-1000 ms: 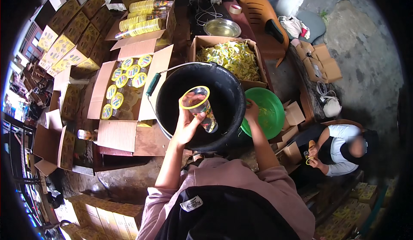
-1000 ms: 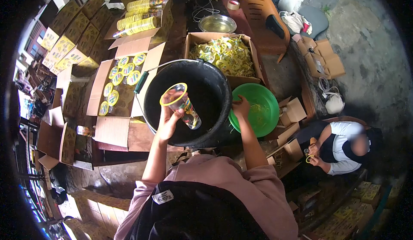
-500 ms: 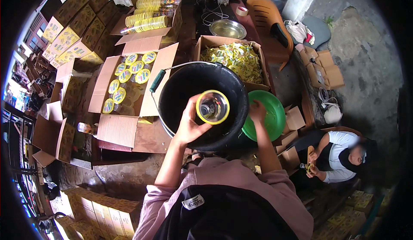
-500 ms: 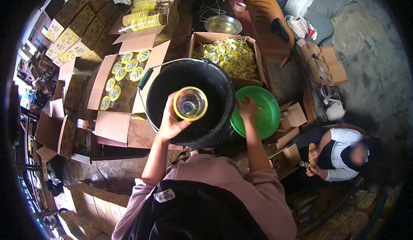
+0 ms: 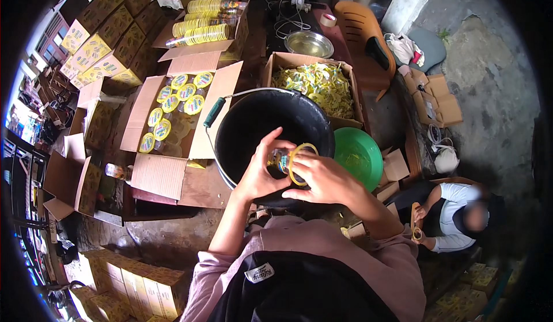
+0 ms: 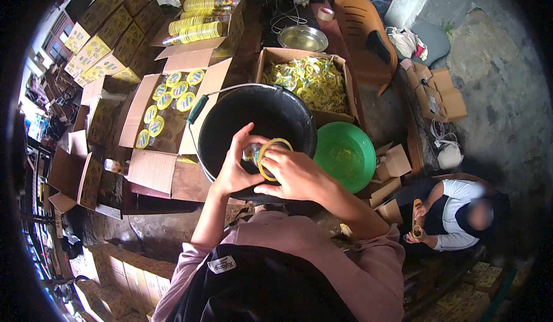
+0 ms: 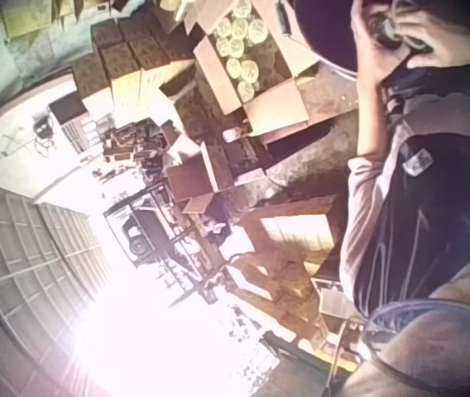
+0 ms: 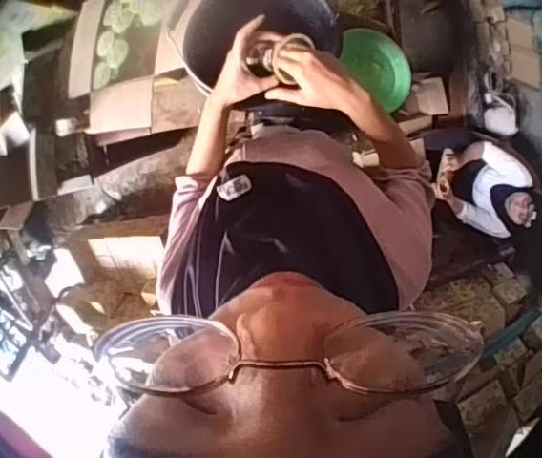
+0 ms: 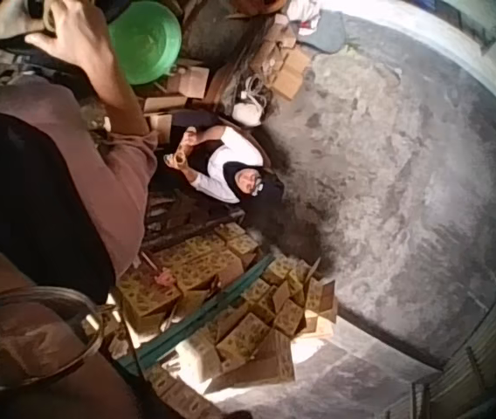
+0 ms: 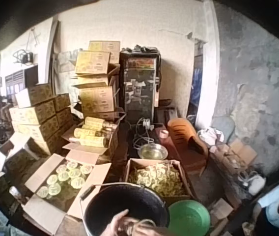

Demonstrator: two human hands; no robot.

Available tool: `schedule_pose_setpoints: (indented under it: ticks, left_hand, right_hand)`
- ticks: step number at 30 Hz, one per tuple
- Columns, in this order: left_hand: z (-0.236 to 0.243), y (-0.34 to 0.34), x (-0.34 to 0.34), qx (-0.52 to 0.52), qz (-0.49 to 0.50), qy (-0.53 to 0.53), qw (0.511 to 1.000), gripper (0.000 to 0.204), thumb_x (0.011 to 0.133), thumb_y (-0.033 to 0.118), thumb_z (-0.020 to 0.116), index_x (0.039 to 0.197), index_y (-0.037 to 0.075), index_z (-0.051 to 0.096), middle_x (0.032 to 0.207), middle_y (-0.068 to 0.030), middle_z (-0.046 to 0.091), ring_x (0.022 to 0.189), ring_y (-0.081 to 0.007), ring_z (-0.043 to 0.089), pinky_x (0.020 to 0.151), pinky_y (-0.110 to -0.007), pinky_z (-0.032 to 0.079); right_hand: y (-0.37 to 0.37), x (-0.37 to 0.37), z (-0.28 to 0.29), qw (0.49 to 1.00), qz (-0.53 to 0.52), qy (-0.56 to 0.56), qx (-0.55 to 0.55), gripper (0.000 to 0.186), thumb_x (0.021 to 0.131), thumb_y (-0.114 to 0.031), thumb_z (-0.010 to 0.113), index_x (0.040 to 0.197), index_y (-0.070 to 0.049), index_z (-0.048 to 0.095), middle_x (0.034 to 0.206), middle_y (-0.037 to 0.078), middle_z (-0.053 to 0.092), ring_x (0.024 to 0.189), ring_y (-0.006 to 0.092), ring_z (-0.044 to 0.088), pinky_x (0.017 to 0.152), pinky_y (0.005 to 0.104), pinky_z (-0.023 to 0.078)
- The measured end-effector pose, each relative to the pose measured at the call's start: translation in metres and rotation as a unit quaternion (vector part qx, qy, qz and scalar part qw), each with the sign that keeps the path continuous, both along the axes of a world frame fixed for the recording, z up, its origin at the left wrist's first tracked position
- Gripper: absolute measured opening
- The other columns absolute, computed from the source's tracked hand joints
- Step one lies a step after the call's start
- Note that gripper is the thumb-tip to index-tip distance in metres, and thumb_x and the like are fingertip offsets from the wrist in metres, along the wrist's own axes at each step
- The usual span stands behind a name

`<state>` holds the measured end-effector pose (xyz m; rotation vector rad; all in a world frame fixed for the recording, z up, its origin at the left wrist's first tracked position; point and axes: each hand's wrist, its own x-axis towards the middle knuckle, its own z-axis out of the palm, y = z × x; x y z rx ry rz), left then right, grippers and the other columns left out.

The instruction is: The person picks up plastic beverage cups from a cardboard box, scrapes the rim of each cup with a small white tool, and places the processed cups into a large black bucket.

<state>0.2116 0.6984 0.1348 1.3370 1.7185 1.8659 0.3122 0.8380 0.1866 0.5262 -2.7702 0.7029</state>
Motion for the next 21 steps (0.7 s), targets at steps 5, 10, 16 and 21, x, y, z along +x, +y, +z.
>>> schedule_pose_setpoints:
  ticks: [5, 10, 16, 21]
  left_hand:
    - [0.008, -0.006, 0.005, -0.08, -0.006, 0.103, 0.991, 0.09, 0.057, 0.006, 0.068, 0.133, 0.007, 0.021, 0.108, -0.0072, 0.056, 0.105, -0.021, 0.052, 0.102, -0.043, 0.016]
    - [0.009, -0.005, 0.002, -0.1, 0.002, 0.134, 0.986, 0.09, 0.057, 0.011, 0.07, 0.133, 0.007, 0.022, 0.107, -0.0061, 0.057, 0.105, -0.0198, 0.053, 0.102, -0.044, 0.015]
    - [0.008, -0.004, 0.003, -0.085, 0.024, 0.098, 0.991, 0.092, 0.057, 0.011, 0.072, 0.134, 0.007, 0.021, 0.106, -0.0054, 0.057, 0.104, -0.0212, 0.051, 0.1, -0.041, 0.019]
    - [-0.002, -0.004, -0.003, -0.075, 0.025, 0.014, 0.997, 0.094, 0.056, 0.01, 0.073, 0.134, 0.007, 0.019, 0.103, -0.0054, 0.057, 0.102, -0.0218, 0.052, 0.099, -0.039, 0.02]
  right_hand:
    - [-0.002, -0.003, -0.012, 0.991, 0.024, -0.124, 0.046, 0.034, 0.071, -0.029, 0.064, 0.077, 0.002, 0.052, 0.067, 0.016, 0.055, 0.064, 0.0317, 0.056, 0.06, 0.0393, 0.047]
    - [0.002, -0.006, -0.016, 0.989, 0.027, -0.14, 0.041, 0.031, 0.07, -0.026, 0.065, 0.076, 0.002, 0.053, 0.069, 0.017, 0.056, 0.064, 0.0323, 0.056, 0.061, 0.0396, 0.046]
    - [0.005, -0.003, -0.007, 0.985, 0.015, -0.169, -0.007, 0.028, 0.068, -0.02, 0.067, 0.083, 0.001, 0.055, 0.072, 0.015, 0.057, 0.07, 0.0318, 0.057, 0.063, 0.0396, 0.047]
    - [0.016, 0.006, 0.017, 0.988, -0.008, -0.137, -0.069, 0.028, 0.066, -0.01, 0.066, 0.091, 0.0, 0.057, 0.084, 0.014, 0.06, 0.074, 0.03, 0.059, 0.066, 0.037, 0.048]
